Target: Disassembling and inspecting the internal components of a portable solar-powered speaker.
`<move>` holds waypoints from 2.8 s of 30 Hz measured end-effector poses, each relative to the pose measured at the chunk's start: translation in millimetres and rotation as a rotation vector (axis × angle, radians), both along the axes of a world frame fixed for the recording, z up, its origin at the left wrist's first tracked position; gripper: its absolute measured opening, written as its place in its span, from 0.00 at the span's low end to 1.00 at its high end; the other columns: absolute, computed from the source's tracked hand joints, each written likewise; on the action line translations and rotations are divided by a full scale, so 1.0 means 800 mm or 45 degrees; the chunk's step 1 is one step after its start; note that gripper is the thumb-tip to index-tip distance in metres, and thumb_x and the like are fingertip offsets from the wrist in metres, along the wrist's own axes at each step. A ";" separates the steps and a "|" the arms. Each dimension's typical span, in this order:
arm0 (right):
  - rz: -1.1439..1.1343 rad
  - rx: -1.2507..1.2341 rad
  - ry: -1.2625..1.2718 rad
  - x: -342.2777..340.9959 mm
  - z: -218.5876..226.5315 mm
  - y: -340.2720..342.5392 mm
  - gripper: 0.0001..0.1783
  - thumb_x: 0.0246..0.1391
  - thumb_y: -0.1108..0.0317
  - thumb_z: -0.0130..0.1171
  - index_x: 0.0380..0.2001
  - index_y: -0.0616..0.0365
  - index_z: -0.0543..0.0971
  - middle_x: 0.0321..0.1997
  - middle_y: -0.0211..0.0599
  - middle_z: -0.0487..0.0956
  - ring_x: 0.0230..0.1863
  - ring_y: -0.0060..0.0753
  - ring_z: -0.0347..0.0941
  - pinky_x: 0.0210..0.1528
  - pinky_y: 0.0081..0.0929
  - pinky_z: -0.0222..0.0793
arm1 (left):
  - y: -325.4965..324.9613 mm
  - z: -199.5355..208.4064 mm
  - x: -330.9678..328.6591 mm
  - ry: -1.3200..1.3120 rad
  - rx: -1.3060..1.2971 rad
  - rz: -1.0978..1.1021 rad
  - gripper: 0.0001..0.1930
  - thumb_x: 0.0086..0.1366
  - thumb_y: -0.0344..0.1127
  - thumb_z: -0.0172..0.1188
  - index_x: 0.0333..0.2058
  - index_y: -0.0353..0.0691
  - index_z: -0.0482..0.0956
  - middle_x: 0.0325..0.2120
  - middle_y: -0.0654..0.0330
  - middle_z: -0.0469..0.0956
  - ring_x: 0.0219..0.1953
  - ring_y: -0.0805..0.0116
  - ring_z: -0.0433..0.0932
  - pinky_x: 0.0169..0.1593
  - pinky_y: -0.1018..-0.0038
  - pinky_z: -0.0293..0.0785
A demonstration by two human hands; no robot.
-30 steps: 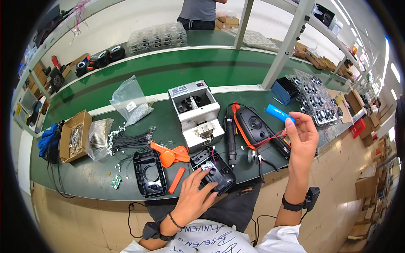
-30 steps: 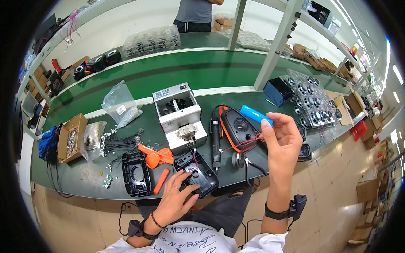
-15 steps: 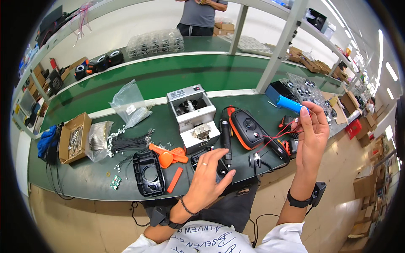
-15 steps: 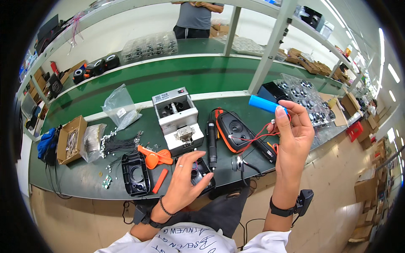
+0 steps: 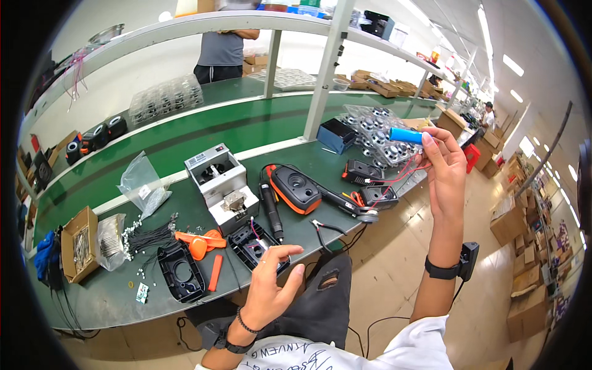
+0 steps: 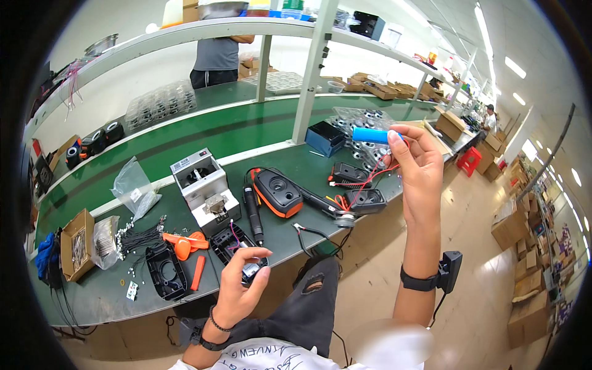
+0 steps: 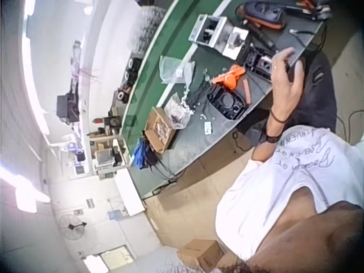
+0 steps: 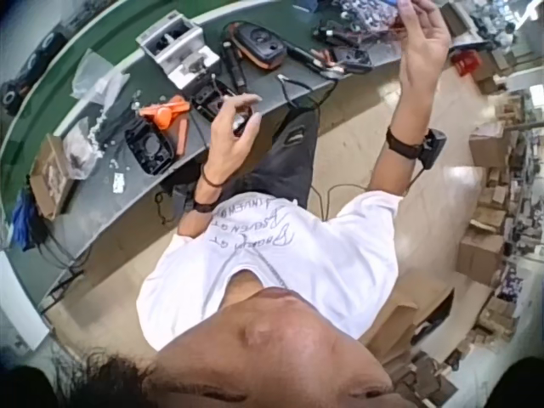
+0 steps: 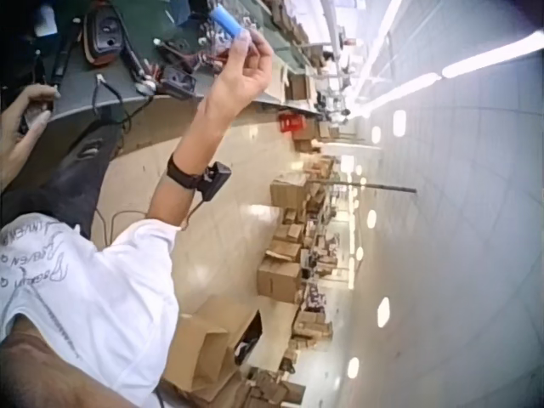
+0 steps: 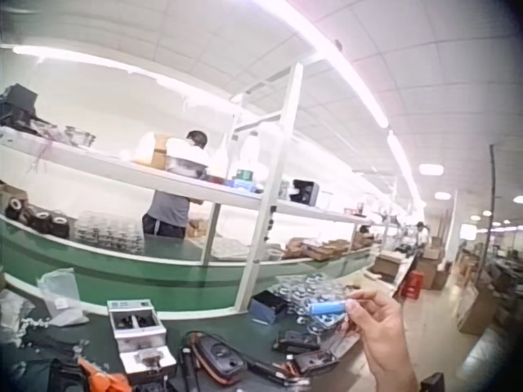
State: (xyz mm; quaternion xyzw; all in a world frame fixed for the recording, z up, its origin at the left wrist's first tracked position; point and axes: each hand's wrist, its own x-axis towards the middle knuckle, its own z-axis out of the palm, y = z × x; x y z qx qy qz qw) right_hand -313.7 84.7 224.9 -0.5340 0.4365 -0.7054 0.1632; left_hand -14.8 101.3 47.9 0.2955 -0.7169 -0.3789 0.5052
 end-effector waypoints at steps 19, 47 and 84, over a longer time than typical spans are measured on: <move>-0.558 0.205 -0.047 -0.340 0.076 0.114 0.10 0.61 0.72 0.65 0.43 0.64 0.79 0.38 0.33 0.81 0.32 0.16 0.74 0.32 0.15 0.71 | 0.035 0.044 -0.256 -0.483 0.914 -1.119 0.12 0.74 0.34 0.56 0.48 0.32 0.78 0.40 0.54 0.83 0.44 0.64 0.82 0.50 0.69 0.76; -1.016 0.288 0.076 -1.173 0.409 0.168 0.09 0.65 0.65 0.64 0.44 0.56 0.80 0.35 0.26 0.80 0.32 0.19 0.77 0.34 0.16 0.68 | -0.284 0.337 -0.902 0.572 0.553 -0.157 0.04 0.73 0.29 0.53 0.41 0.36 0.76 0.31 0.62 0.78 0.34 0.75 0.77 0.42 0.76 0.76; -1.032 0.371 0.104 -2.688 0.472 0.118 0.09 0.62 0.69 0.64 0.42 0.63 0.80 0.35 0.35 0.84 0.30 0.27 0.84 0.33 0.17 0.71 | -0.598 0.667 -2.284 0.547 -0.730 0.206 0.08 0.76 0.34 0.50 0.43 0.37 0.75 0.26 0.63 0.69 0.28 0.74 0.68 0.36 0.76 0.66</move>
